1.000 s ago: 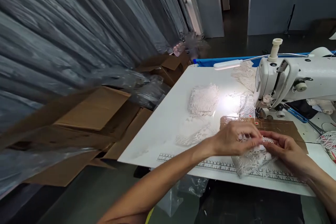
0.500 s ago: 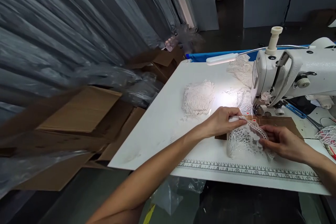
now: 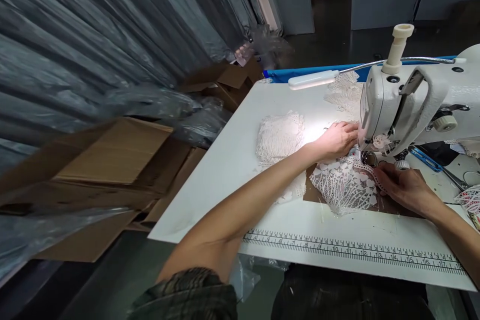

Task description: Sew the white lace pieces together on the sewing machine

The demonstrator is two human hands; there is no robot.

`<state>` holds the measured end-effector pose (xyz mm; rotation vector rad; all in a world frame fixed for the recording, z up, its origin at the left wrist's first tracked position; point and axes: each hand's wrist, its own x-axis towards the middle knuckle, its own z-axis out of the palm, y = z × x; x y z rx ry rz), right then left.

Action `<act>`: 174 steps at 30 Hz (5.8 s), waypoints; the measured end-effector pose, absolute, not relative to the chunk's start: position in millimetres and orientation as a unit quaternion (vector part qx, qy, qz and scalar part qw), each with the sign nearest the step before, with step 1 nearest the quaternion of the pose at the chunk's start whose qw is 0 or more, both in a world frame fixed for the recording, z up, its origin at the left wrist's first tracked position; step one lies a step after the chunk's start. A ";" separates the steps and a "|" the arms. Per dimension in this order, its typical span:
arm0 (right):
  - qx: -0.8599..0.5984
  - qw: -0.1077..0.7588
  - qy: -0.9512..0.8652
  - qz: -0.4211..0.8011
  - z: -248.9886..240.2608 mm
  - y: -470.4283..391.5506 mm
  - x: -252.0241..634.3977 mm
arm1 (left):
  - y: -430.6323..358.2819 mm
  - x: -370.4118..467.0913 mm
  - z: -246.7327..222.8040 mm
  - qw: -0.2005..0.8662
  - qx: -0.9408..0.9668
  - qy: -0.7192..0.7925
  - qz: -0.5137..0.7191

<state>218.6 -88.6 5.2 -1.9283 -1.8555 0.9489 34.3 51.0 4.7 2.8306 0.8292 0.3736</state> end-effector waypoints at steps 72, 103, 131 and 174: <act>-0.534 0.161 -0.830 0.023 -18.2 -89.0 224.6 | -23.4 0.9 -31.4 0.033 0.942 0.109 0.316; -0.432 0.211 -0.877 -0.013 -13.9 -103.7 218.5 | -25.7 0.6 -28.8 -0.066 0.946 0.148 0.282; -0.436 0.202 -0.877 -0.019 -18.0 -105.3 218.3 | -31.9 -1.3 -23.8 -0.046 0.952 0.184 0.241; -0.468 0.190 -0.861 -0.065 -15.1 -104.1 205.3 | -10.7 2.3 -25.8 -0.014 0.943 0.159 0.292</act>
